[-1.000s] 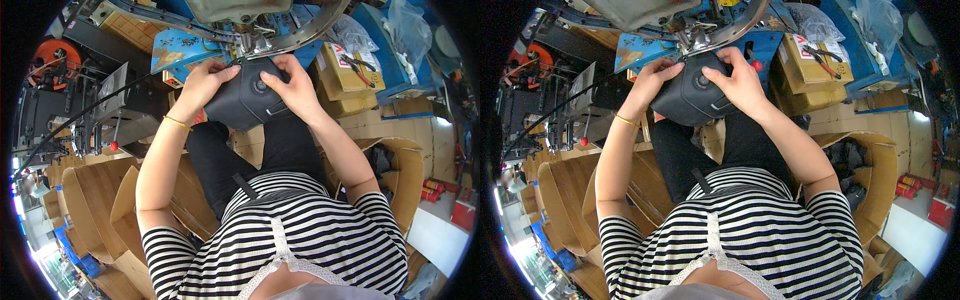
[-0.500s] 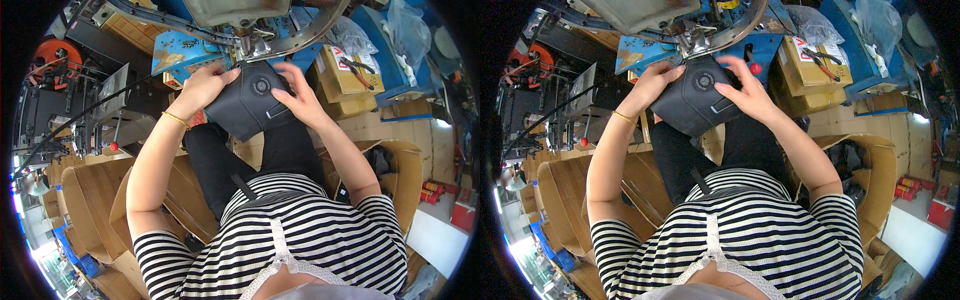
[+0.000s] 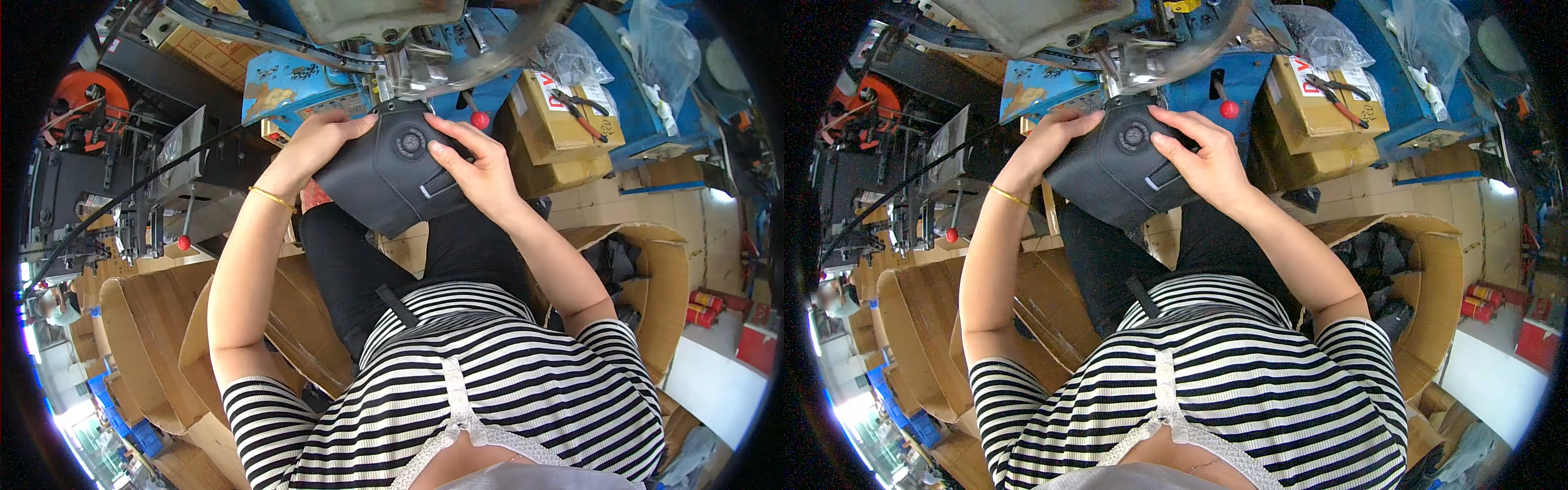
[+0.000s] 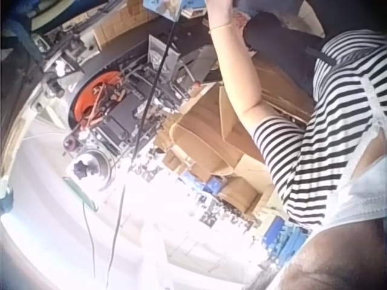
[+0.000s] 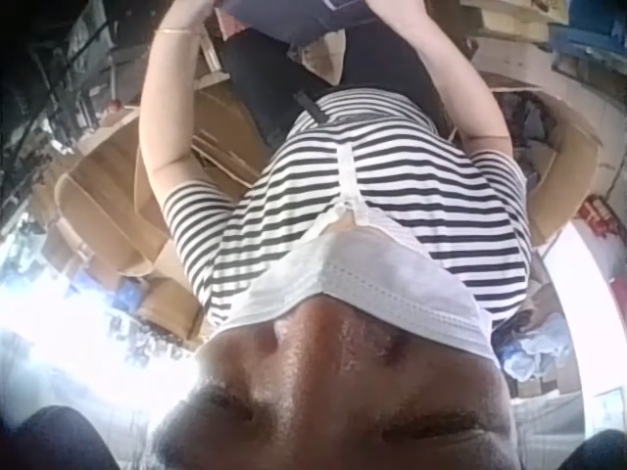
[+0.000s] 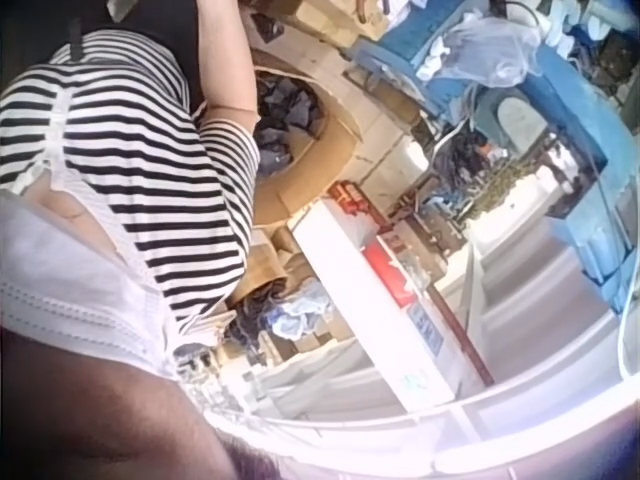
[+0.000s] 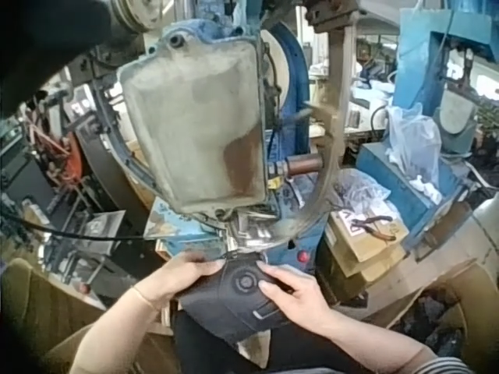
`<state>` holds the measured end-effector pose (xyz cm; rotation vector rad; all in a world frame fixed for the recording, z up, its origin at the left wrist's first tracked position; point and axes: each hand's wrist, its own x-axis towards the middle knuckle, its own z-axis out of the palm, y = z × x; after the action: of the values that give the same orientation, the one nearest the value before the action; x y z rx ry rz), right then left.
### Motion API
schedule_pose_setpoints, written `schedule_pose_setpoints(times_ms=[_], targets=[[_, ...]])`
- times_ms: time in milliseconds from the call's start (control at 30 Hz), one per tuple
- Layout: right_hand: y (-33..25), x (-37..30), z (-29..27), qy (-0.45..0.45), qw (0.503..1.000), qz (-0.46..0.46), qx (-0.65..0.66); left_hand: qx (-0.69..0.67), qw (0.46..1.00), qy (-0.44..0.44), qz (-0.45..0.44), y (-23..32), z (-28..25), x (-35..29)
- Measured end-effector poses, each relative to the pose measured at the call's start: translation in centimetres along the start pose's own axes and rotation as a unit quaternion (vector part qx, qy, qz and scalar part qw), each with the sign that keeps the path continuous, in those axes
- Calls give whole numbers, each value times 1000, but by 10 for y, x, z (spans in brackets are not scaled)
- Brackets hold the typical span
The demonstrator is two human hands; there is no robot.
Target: Assemble shoe components using a machinery press.
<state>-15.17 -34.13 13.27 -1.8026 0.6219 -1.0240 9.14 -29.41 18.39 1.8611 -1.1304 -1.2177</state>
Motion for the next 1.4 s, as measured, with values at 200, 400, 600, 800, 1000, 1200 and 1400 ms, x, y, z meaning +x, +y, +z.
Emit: schedule_pose_setpoints(times_ms=[200, 400, 600, 800, 1000, 1200, 1400], targets=[[-12, 8, 6, -4, 999, 23, -43, -84, 995, -31, -40, 0, -4, 1], [-13, 8, 1, -26, 998, 25, -57, -105, 992, -56, -37, -16, -1, 3], [-9, 7, 1, -20, 998, 19, -49, -98, 992, -52, -55, -13, 0, 2], [-10, 7, 3, -14, 999, -7, -34, -101, 994, -6, -43, -15, -1, 2], [-35, -23, 14, -30, 960, -194, -198, 236, 939, 161, 192, -26, 11, -61], [-39, -62, 67, -161, 881, -304, -325, 0, 986, 57, -155, -70, 43, -113], [-64, -71, 87, -202, 916, -327, -111, -185, 971, 145, -42, -180, 52, -144]])
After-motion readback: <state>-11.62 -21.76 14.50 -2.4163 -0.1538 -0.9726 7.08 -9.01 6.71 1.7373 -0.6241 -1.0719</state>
